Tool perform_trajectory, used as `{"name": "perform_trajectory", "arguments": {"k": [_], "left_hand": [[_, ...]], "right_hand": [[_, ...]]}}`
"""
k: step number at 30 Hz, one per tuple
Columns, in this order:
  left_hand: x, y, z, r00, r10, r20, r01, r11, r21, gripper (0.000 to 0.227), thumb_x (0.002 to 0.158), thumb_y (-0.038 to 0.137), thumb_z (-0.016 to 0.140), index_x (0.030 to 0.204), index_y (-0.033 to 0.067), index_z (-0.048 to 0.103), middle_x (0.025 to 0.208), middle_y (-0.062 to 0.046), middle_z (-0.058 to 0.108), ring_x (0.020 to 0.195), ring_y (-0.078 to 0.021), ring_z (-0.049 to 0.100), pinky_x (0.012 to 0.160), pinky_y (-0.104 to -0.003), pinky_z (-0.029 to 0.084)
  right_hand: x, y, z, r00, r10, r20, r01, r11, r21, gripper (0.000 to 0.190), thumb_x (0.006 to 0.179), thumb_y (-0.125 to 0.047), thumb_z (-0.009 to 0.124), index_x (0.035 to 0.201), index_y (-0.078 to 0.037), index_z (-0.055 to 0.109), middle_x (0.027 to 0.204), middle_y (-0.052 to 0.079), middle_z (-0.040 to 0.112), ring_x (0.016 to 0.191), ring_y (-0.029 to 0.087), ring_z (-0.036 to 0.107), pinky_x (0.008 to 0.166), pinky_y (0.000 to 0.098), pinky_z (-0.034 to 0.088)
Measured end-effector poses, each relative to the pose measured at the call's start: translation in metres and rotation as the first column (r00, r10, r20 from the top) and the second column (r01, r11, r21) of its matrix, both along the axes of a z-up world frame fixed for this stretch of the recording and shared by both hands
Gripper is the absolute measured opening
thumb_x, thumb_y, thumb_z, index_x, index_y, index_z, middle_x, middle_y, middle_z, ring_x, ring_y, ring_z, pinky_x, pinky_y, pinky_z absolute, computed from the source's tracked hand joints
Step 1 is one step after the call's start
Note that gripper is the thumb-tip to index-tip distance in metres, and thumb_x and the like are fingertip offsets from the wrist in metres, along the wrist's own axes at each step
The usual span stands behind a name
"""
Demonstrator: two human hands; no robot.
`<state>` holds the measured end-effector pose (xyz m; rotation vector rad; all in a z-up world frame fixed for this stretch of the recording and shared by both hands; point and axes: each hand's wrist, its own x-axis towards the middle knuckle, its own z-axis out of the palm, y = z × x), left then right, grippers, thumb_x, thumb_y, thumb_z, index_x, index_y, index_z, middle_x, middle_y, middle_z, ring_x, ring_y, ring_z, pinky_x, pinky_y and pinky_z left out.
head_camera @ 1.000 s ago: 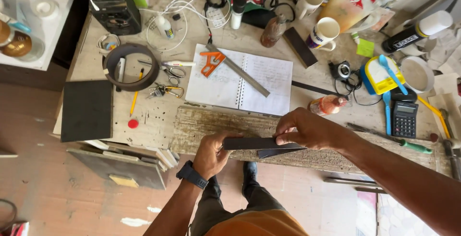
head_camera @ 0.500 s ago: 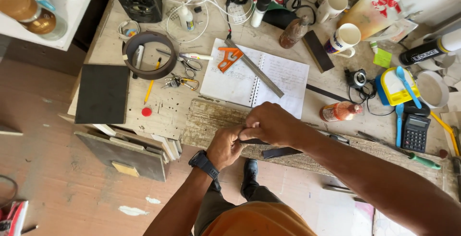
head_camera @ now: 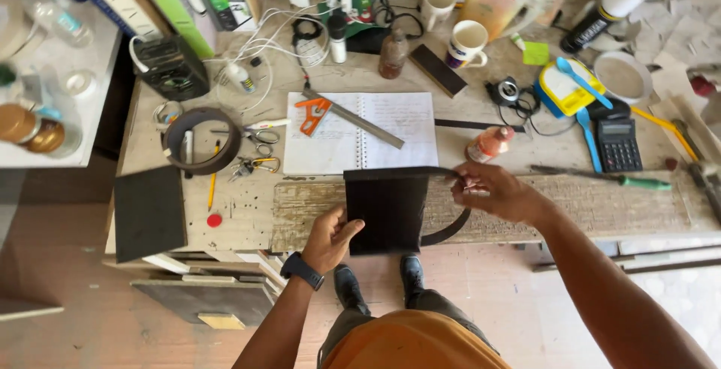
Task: Filing and scraping the edges of a rectangular workpiece using a small blade on a workbench.
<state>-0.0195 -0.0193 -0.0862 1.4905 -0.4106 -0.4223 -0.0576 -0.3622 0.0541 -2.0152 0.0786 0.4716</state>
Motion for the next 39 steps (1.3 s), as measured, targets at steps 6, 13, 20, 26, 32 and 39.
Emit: {"name": "perform_trajectory", "arguments": {"k": [6, 13, 20, 26, 32, 39], "left_hand": [[-0.022, 0.006, 0.056, 0.926, -0.067, -0.372, 0.075, 0.997, 0.006, 0.089, 0.1, 0.016, 0.067, 0.163, 0.0205, 0.005, 0.083, -0.011, 0.073, 0.074, -0.0131, 0.07, 0.065, -0.022, 0.057], [-0.037, -0.012, 0.012, 0.49, 0.135, -0.861, -0.211, 0.977, 0.033, 0.023, 0.093, 0.008, 0.068, 0.114, 0.0011, 0.074, 0.09, -0.026, 0.076, 0.074, -0.0333, 0.077, 0.062, -0.038, 0.066], [-0.021, -0.005, 0.0, 0.39, 0.159, -0.907, -0.272, 0.961, 0.051, 0.031, 0.099, 0.03, 0.06, 0.105, 0.0023, 0.071, 0.095, -0.029, 0.076, 0.086, -0.0353, 0.076, 0.07, -0.038, 0.066], [-0.031, 0.005, 0.058, 0.645, -0.031, -0.764, -0.253, 0.934, -0.252, 0.077, 0.101, 0.069, 0.041, 0.093, -0.004, 0.064, 0.107, -0.04, 0.071, 0.09, -0.0427, 0.076, 0.08, -0.04, 0.065], [-0.035, -0.003, 0.106, 0.886, 0.294, -0.358, -0.132, 0.901, 0.414, 0.038, 0.077, 0.006, 0.085, 0.112, 0.0031, 0.07, 0.08, -0.008, 0.064, 0.063, -0.0184, 0.057, 0.052, -0.032, 0.053], [-0.019, -0.046, 0.126, 0.794, -0.506, 0.338, -0.317, 0.13, 0.94, 0.084, 0.064, 0.074, 0.082, 0.129, 0.0251, 0.062, 0.15, -0.007, 0.05, 0.138, -0.0348, 0.044, 0.114, -0.065, 0.033]], "right_hand": [[-0.014, -0.019, -0.014, 0.928, -0.195, -0.318, 0.294, 0.906, 0.304, 0.074, 0.083, -0.007, 0.076, 0.15, -0.011, 0.046, 0.097, 0.021, 0.071, 0.057, 0.024, 0.068, 0.047, 0.0313, 0.061], [-0.043, -0.045, -0.088, 0.749, 0.027, -0.662, 0.522, 0.592, 0.614, 0.092, 0.08, -0.059, 0.069, 0.147, -0.001, 0.044, 0.11, 0.045, 0.067, 0.058, 0.036, 0.074, 0.04, 0.0298, 0.062], [-0.058, -0.079, -0.148, 0.759, -0.4, -0.514, 0.625, 0.669, 0.403, 0.051, 0.102, -0.046, 0.047, 0.14, -0.014, 0.058, 0.087, 0.027, 0.075, 0.048, 0.03, 0.067, 0.03, 0.0302, 0.047], [-0.045, -0.114, -0.18, 0.951, 0.018, 0.309, 0.204, 0.715, -0.669, 0.065, 0.083, -0.051, 0.078, 0.142, -0.03, 0.061, 0.137, 0.012, 0.054, 0.122, 0.036, 0.045, 0.09, 0.0575, 0.044], [-0.044, -0.11, -0.186, 0.863, 0.044, 0.503, 0.299, 0.757, -0.58, 0.041, 0.084, -0.029, 0.081, 0.118, -0.009, 0.069, 0.122, 0.013, 0.064, 0.109, 0.031, 0.059, 0.088, 0.0455, 0.048], [-0.102, -0.097, -0.154, 0.904, -0.419, 0.077, 0.418, 0.837, -0.353, 0.021, 0.112, -0.026, 0.045, 0.11, -0.005, 0.041, 0.073, 0.008, 0.066, 0.042, 0.019, 0.049, 0.033, 0.0368, 0.042]]}}
